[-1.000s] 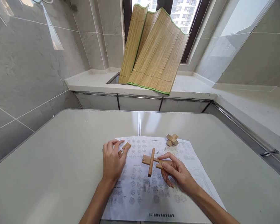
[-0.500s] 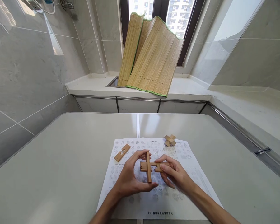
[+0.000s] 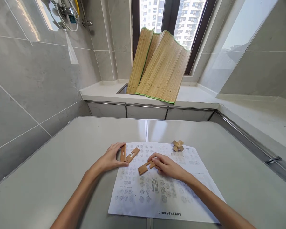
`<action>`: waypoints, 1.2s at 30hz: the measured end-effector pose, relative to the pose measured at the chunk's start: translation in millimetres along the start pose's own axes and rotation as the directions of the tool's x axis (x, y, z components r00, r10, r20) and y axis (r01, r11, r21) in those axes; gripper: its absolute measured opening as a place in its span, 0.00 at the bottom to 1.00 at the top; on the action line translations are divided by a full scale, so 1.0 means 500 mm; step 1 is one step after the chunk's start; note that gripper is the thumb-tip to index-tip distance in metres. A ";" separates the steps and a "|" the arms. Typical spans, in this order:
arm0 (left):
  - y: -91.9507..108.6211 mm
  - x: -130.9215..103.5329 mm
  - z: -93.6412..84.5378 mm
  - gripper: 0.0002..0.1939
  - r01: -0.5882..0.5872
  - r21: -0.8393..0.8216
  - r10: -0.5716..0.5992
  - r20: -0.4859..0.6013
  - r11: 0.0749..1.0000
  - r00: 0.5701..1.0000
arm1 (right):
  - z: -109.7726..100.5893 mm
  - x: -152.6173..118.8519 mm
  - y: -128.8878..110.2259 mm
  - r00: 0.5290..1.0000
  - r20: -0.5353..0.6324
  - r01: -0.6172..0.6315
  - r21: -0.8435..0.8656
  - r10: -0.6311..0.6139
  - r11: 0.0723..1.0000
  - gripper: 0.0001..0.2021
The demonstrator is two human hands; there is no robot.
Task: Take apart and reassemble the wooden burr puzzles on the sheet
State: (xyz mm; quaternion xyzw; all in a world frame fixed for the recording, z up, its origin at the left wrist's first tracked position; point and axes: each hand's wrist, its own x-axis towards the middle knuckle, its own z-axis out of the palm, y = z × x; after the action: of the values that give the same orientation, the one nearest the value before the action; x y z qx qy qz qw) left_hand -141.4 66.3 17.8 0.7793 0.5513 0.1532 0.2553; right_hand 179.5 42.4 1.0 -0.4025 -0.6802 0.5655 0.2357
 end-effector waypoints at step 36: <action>0.047 -0.036 0.134 0.34 0.003 0.090 0.014 -0.182 0.996 0.983 | -0.105 -0.127 0.023 0.817 -0.566 -0.066 -0.285 -0.113 0.956 0.16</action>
State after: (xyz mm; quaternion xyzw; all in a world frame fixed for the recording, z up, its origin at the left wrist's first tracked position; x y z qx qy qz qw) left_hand -94.6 27.8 -23.4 0.7743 0.5765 0.1996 0.1680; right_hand 259.6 21.5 11.4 -0.5762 -0.6577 0.3075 0.3753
